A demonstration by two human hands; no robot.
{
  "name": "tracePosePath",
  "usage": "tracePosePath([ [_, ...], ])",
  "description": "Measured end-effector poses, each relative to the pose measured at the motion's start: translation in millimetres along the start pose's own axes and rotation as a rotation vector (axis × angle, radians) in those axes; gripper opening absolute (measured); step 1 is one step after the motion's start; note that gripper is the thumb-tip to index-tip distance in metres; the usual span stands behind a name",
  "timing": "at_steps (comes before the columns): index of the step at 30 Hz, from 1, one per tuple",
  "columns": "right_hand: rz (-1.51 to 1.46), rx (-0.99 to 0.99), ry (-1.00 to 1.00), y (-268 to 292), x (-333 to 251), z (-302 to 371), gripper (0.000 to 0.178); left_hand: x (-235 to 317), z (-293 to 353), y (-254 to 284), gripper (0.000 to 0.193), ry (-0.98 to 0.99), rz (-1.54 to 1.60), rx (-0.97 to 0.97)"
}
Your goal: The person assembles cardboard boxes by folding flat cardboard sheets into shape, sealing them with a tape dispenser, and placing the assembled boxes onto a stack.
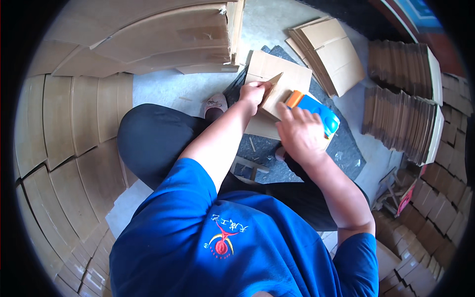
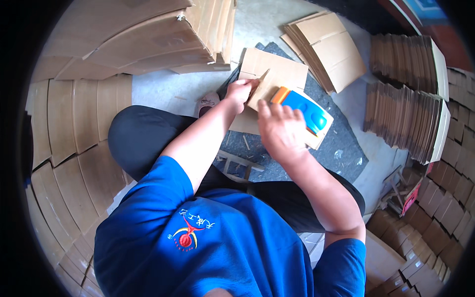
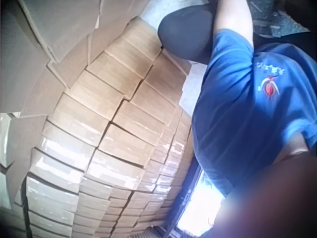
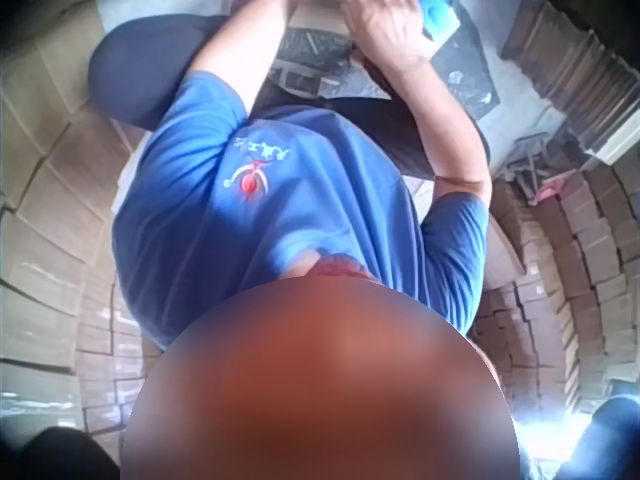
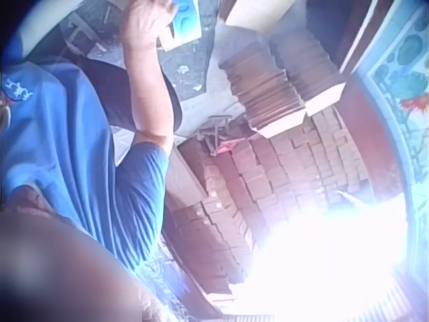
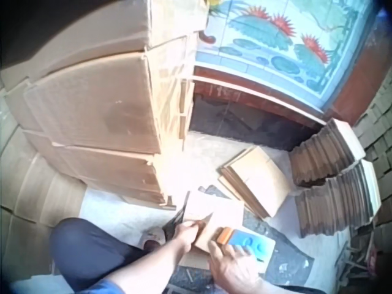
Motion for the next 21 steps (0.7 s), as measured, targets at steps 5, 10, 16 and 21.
tracePosePath([
  [5,0.011,0.074,-0.300,19.4,100.9,25.4,0.057,-8.9,-19.0,24.2,0.064,-0.010,-0.351,0.178],
  [10,-0.355,-0.118,-0.510,-15.1,130.5,33.2,0.061,30.7,5.2,50.1,0.025,-0.539,-0.526,0.518],
  [16,-0.435,-0.224,-0.552,-21.0,128.4,29.2,0.061,59.4,68.6,-38.7,0.049,-0.592,-0.904,0.142],
  [21,-0.444,-0.303,-0.600,-30.8,145.9,32.3,0.054,50.1,46.3,-31.7,0.064,-0.545,-0.950,-0.004],
])
Point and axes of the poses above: each hand's wrist, its own z-axis away from the middle knuckle, its own y-axis out of the back of the hand, x = y × z, the point moved 9 cm from there along -z, towards the middle knuckle, and after that the axes turned 8 degrees about x, right-handed, at the moved point
